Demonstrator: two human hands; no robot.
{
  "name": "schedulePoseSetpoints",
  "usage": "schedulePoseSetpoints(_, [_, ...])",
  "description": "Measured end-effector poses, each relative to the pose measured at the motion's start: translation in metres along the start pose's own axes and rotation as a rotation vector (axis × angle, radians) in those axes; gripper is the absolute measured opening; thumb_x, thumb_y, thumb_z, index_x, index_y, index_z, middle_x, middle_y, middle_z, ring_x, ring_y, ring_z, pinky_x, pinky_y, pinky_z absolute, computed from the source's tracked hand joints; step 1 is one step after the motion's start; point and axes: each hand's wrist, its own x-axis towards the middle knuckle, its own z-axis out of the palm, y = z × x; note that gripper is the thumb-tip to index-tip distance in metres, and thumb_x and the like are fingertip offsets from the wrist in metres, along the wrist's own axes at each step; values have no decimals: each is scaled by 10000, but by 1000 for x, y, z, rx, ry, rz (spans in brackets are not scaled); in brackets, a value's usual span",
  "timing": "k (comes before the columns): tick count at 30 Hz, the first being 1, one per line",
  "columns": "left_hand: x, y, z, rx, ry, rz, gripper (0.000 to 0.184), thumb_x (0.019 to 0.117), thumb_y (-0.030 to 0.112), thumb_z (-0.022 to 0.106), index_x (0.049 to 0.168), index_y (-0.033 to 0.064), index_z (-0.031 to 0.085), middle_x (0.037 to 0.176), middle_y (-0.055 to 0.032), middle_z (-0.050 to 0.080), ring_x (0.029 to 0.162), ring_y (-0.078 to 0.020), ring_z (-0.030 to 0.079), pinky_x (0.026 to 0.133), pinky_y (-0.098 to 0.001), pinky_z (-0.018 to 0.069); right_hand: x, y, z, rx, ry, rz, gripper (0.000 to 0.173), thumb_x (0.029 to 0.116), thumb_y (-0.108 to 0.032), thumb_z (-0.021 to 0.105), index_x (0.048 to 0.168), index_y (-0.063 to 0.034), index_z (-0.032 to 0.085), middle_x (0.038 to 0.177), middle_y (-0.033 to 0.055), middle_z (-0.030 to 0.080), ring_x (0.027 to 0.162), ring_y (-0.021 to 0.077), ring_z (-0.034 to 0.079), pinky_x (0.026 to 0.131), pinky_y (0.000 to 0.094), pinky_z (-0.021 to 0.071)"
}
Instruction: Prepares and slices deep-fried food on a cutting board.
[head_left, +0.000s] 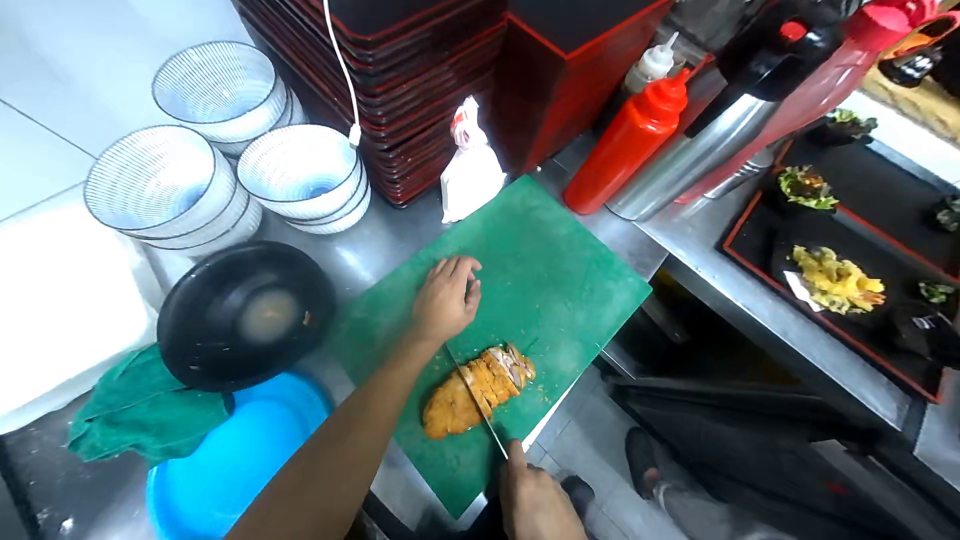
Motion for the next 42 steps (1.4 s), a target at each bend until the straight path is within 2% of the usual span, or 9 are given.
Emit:
schedulePoseSetpoints(5, [3, -1, 0, 4, 21, 13, 252, 996, 140, 563, 1219, 48, 635, 1067, -115, 693, 1071, -311, 654, 963, -490, 530, 6, 4, 6, 12, 57, -27, 364, 1077, -250, 423, 1385, -73, 503, 890, 174, 728, 867, 383, 744, 745, 529, 590])
schedulePoseSetpoints(9, [9, 6, -14, -23, 77, 53, 259, 985, 121, 571, 1225, 44, 630, 1046, -104, 698, 1056, -295, 663, 1002, -503, 513, -8, 9, 6, 13, 203, -148, 307, 1066, -237, 454, 1276, -42, 565, 853, 176, 718, 768, 383, 737, 672, 531, 590])
schedulePoseSetpoints(12, [13, 19, -35, -41, 103, 68, 288, 987, 123, 566, 1253, 28, 620, 1053, -117, 697, 1030, -305, 662, 943, -498, 535, -28, 5, -1, -9, 284, -196, 267, 1048, -206, 486, 1215, -25, 587, 788, 172, 705, 695, 382, 728, 609, 521, 586])
schedulePoseSetpoints(16, [2, 11, -35, -57, 92, 25, 290, 984, 112, 576, 1254, 15, 614, 1047, -129, 692, 1015, -316, 659, 924, -498, 541, -40, -5, -13, -8, 190, -187, 281, 1048, -201, 484, 1239, -17, 577, 800, 190, 708, 741, 403, 733, 637, 539, 585])
schedulePoseSetpoints(24, [-9, -6, -11, -67, 87, -21, 259, 996, 129, 564, 1227, 30, 627, 1038, -122, 690, 1006, -291, 664, 925, -464, 552, -25, -15, -15, -27, 7, -55, 304, 1076, -217, 443, 1321, -52, 513, 866, 186, 716, 849, 399, 740, 722, 533, 591])
schedulePoseSetpoints(28, [-12, -9, -9, -14, 56, -50, 230, 1010, 142, 558, 1207, 54, 637, 1049, -112, 687, 1034, -286, 663, 927, -457, 557, 1, -7, 14, 7, 51, -35, 343, 1073, -233, 451, 1361, -58, 512, 864, 175, 723, 839, 389, 743, 730, 530, 592])
schedulePoseSetpoints(32, [-11, -8, -7, -1, 85, -8, 229, 1002, 129, 556, 1195, 35, 637, 1013, -119, 684, 986, -290, 666, 923, -459, 551, 1, -3, 13, -11, 51, -55, 336, 1078, -257, 437, 1352, -75, 508, 866, 162, 723, 845, 377, 745, 735, 524, 592])
schedulePoseSetpoints(38, [-6, 15, -40, -71, 162, -5, 265, 991, 109, 573, 1233, 11, 619, 1004, -132, 693, 953, -296, 673, 877, -467, 567, -36, -4, -1, -26, 206, -182, 299, 1059, -224, 478, 1254, -20, 574, 833, 191, 715, 741, 402, 734, 642, 538, 588])
schedulePoseSetpoints(42, [-15, 12, -50, -58, 160, -37, 263, 992, 105, 579, 1238, 17, 606, 994, -126, 683, 916, -279, 669, 838, -454, 574, -50, -12, -13, -20, 141, -218, 304, 1065, -223, 463, 1252, -6, 566, 828, 198, 710, 766, 412, 732, 657, 549, 585])
